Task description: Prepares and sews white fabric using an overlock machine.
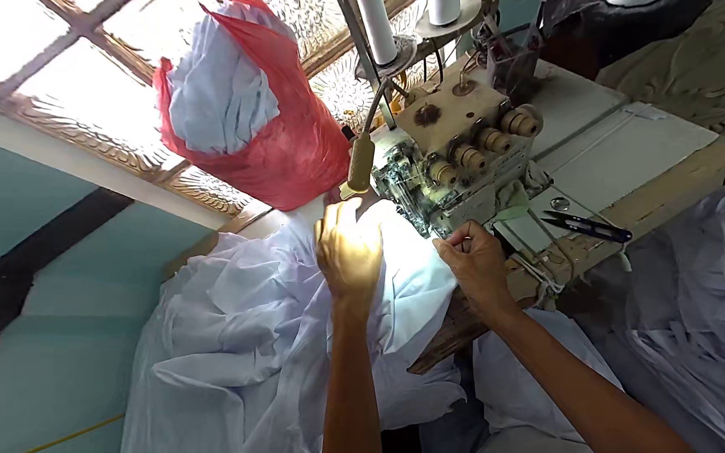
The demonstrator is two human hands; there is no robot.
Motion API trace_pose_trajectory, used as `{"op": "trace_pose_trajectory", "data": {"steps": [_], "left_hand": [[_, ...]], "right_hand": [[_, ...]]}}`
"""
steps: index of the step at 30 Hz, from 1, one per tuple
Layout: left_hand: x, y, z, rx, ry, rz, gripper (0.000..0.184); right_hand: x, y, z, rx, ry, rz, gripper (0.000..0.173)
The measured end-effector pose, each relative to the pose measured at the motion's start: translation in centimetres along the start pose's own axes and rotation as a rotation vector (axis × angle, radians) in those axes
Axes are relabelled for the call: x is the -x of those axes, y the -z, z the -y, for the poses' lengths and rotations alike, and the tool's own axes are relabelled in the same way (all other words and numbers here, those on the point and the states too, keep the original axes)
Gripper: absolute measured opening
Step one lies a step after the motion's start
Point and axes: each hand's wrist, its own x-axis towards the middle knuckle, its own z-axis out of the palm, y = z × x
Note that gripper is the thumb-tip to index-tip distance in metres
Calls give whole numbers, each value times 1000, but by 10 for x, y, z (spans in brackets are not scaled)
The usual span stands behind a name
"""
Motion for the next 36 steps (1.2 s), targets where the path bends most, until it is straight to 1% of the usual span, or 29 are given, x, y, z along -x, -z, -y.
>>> {"op": "trace_pose_trajectory", "data": {"steps": [2, 4, 6, 8, 9, 11, 13, 16, 18, 19, 20, 22, 24, 26, 27, 28, 29, 30, 32, 34, 36], "left_hand": [[11, 14, -2, -1, 14, -48, 35], [28, 29, 3, 3, -14, -109, 32], [48, 39, 18, -8, -4, -183, 28], [68, 43, 37, -25, 48, -274, 26], [75, 42, 48, -34, 82, -308, 26], [89, 36, 64, -33, 159, -326, 25], [98, 25, 77, -12, 218, -301, 25], [104, 5, 86, 27, 260, -253, 22], [105, -3, 87, 39, 279, -249, 21], [105, -4, 87, 43, 289, -257, 21], [106, -5, 88, 48, 297, -267, 20], [107, -6, 89, 60, 315, -285, 20], [109, -7, 89, 81, 326, -295, 20], [111, -8, 88, 99, 331, -302, 20], [111, -8, 88, 96, 336, -313, 20], [112, -9, 88, 88, 339, -324, 19], [113, -10, 87, 80, 341, -333, 19], [114, -11, 87, 73, 340, -341, 18], [114, -11, 85, 68, 339, -351, 18], [115, -11, 84, 76, 341, -366, 18], [116, -12, 86, 87, 320, -424, 18]], "right_hand": [[1, -1, -1, 22, 12, -2, 21], [0, -1, -1, 37, 35, -1, 21], [-1, 0, -2, 75, 57, 7, 21], [-2, 4, -4, 225, 129, 21, 19], [-3, 7, -4, 363, 205, 20, 18], [1, 11, 1, 617, 427, -23, 23], [11, 9, 13, 719, 619, -23, 24], [31, -1, 31, 762, 834, 130, 26], [34, -7, 32, 829, 901, 246, 36], [33, -8, 29, 856, 911, 301, 40], [31, -9, 25, 857, 915, 361, 39], [32, -8, 20, 770, 893, 494, 26], [36, -1, 19, 613, 786, 562, 18], [29, 12, 24, 479, 599, 524, 16], [22, 20, 29, 503, 523, 453, 15], [13, 28, 33, 590, 485, 359, 16], [4, 33, 36, 696, 483, 246, 16], [-3, 37, 36, 797, 510, 152, 20], [-4, 47, 34, 864, 621, 9, 26], [20, 51, 29, 854, 830, -93, 28], [58, 48, 19, 795, 1068, -121, 24]]}}
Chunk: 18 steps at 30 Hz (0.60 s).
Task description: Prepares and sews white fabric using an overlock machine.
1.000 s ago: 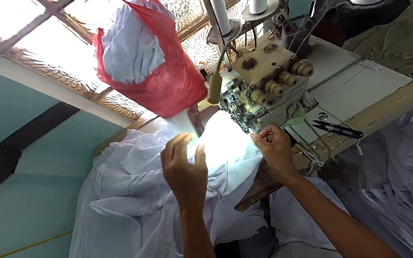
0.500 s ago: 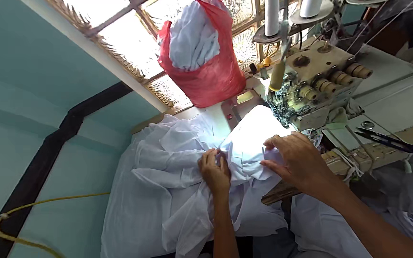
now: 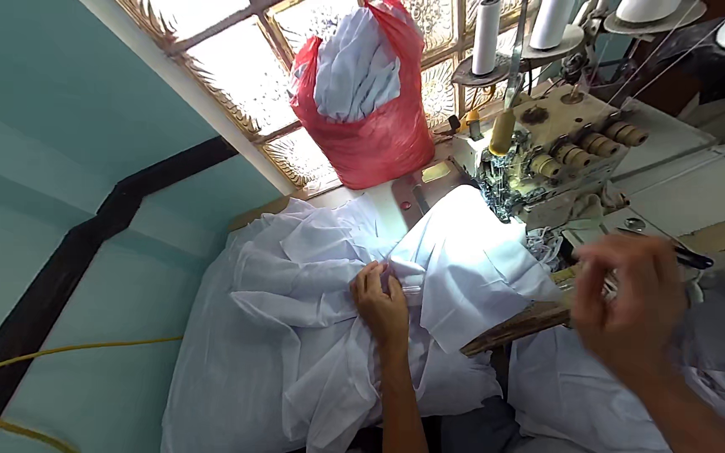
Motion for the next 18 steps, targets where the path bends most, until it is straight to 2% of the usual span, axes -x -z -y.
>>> {"op": "trace_pose_trajectory", "data": {"steps": [3, 6, 8, 11, 13, 18], "left_hand": [[3, 3, 0, 77, -110, -176, 18], [11, 24, -14, 131, -246, -247, 20], [19, 38, -25, 175, -293, -227, 20], [32, 48, -35, 235, -331, -156, 20], [39, 49, -38, 277, -337, -113, 18], [61, 52, -48, 407, -305, 8, 15]], "right_hand": [[31, -7, 32, -129, 55, 33, 22], [25, -35, 27, -49, -120, 140, 38], [16, -50, 19, -5, -265, 266, 44], [9, -64, 14, -20, -430, 402, 42], [11, -68, 14, -23, -434, 383, 39], [16, -64, 7, -95, -430, 297, 15]]}}
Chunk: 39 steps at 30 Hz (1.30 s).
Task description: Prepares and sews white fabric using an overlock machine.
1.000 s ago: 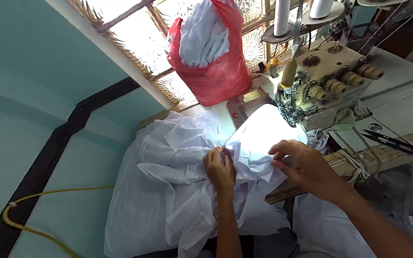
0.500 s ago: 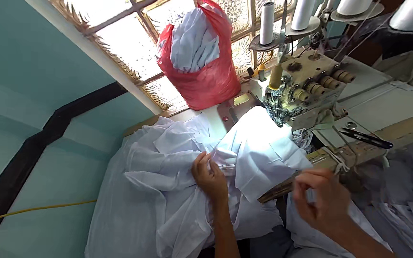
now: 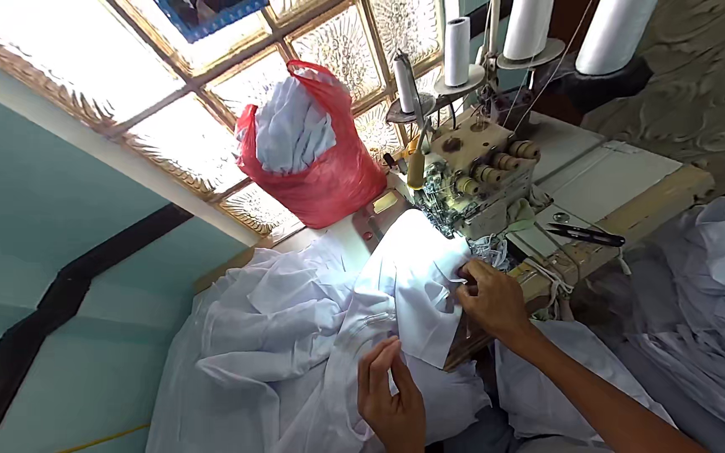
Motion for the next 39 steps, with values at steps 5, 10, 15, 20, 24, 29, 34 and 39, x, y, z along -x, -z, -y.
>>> {"op": "trace_pose_trajectory", "data": {"steps": [5, 10, 15, 20, 24, 29, 34, 39], "left_hand": [[16, 3, -31, 251, 122, 413, 17], [-9, -22, -41, 418, 353, 836, 26], [-81, -38, -31, -209, 155, 675, 24], [-130, -29, -6, -580, 129, 950, 47], [-148, -28, 14, -749, -75, 1113, 32], [-165, -20, -4, -645, -29, 1286, 32], [-165, -30, -12, -902, 143, 1496, 51], [-121, -24, 24, -696, -437, 1047, 20]], "right_hand": [[-2, 47, -2, -279, -7, 105, 21], [-29, 107, 47, -1053, 150, 334, 17], [-58, 136, 71, -967, 399, 373, 19], [-71, 145, 63, -885, 520, 330, 12], [-85, 141, 45, -915, 581, 372, 39], [-91, 111, 24, -814, 498, 420, 34], [-84, 85, 16, -809, 176, 761, 34], [-85, 47, 16, -577, 302, 757, 36]]}}
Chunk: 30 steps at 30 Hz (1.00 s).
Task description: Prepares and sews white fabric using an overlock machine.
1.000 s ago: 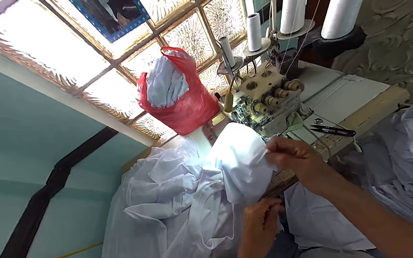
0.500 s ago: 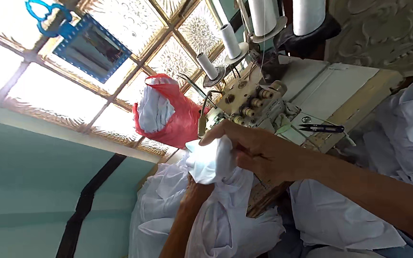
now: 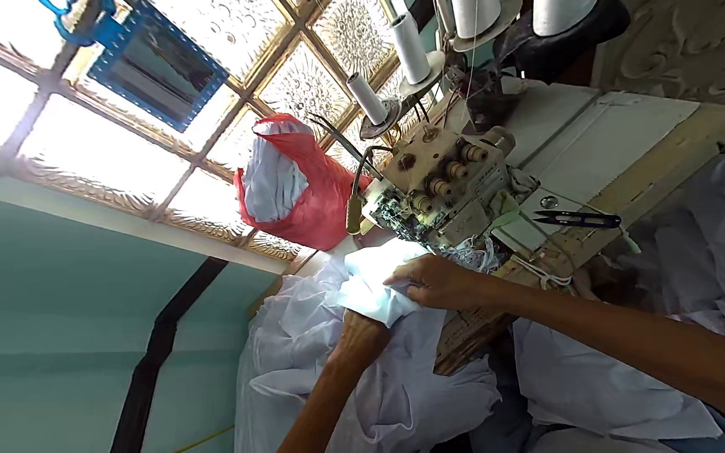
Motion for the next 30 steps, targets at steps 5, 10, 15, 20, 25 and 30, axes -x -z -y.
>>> {"op": "trace_pose_trajectory", "data": {"steps": [5, 10, 15, 20, 25, 30], "left_hand": [[-2, 8, 22, -160, 72, 406, 21], [-15, 29, 27, 22, 132, 447, 33], [3, 75, 27, 817, -41, 325, 30], [17, 133, 22, 514, -126, 93, 31], [20, 82, -11, 434, -21, 374, 25], [11, 22, -13, 346, 164, -151, 26]], "right_hand": [[-19, -30, -38, 357, 243, -111, 31], [-16, -35, -42, 440, 300, -147, 28], [-17, -31, -38, 444, 317, -74, 29], [-38, -26, 5, 416, 156, 396, 28], [-29, -12, 19, 233, 319, -137, 32], [0, 9, 64, 61, 544, -220, 35]]}}
